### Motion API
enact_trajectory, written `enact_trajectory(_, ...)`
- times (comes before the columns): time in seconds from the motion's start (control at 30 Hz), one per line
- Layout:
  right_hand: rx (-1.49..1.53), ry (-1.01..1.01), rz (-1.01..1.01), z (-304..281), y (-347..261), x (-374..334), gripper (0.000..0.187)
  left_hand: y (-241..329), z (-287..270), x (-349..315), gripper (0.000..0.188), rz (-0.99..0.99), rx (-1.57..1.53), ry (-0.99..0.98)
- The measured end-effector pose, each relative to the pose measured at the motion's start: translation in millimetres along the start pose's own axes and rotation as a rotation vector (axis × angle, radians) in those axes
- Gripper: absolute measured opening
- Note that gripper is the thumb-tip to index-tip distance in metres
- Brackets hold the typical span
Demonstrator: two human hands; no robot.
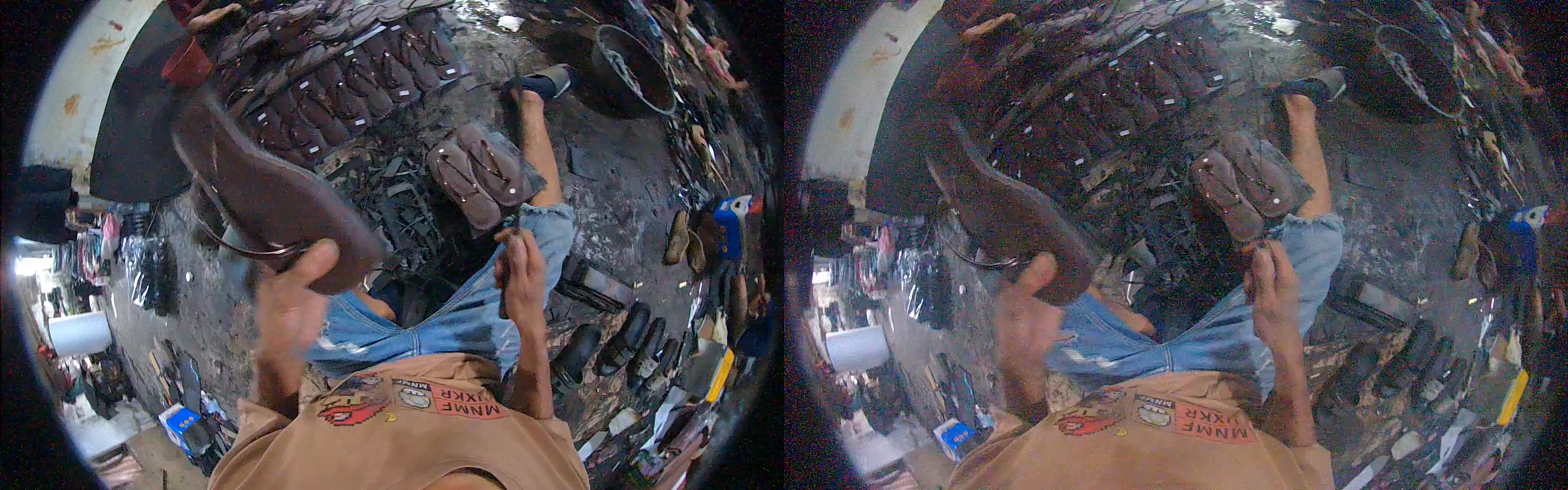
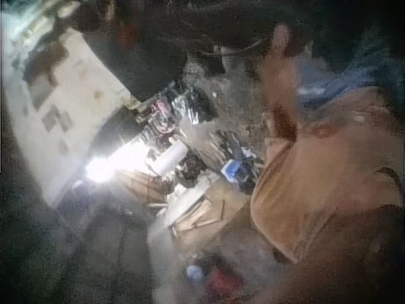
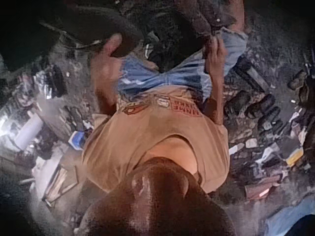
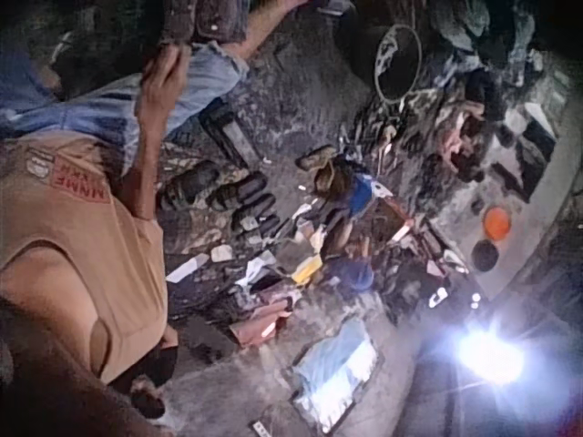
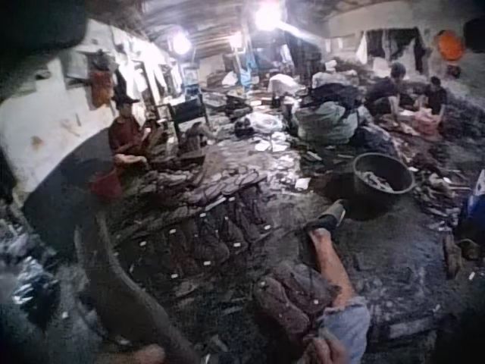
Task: The person sits on the floor and uses a knife to trim excess material from the edges of brown flip-flops. They pick up each sandal, scrape the edges with the knife, and place the trimmed sandal back in a row.
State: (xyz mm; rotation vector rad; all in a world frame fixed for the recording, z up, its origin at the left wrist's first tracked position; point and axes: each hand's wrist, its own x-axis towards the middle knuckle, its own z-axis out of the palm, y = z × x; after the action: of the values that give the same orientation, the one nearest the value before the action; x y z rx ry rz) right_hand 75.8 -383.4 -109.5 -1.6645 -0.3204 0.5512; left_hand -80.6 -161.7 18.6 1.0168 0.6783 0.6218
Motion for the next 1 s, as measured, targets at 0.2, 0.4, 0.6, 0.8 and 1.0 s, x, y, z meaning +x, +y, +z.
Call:
enact_trajectory(0.2, -0.206, -0.291, -0.139, 1, -25, -102, 0.046, -31, -8, -22, 0.038, -0.378, -0.421, 0.066)
enact_trajectory(0.4, -0.428, -0.429, 0.051, -11, -18, -138, 0.028, -41, -13, -35, 0.038, -0.291, -0.442, 0.084)
enact_trajectory(0.6, -0.54, -0.47, -0.071, 19, -23, -79, 0.026, -53, -30, -48, 0.04, -0.275, -0.317, 0.07)
enact_trajectory(0.8, -0.327, -0.475, -0.159, 64, -39, -24, 0.021, -49, -34, -58, 0.046, -0.388, -0.146, 0.039)
enact_trajectory(1.0, 0.392, 0.011, 0.202, 55, 8, 12, 0.042, -38, -44, 9, 0.055, -0.427, -0.046, -0.114)
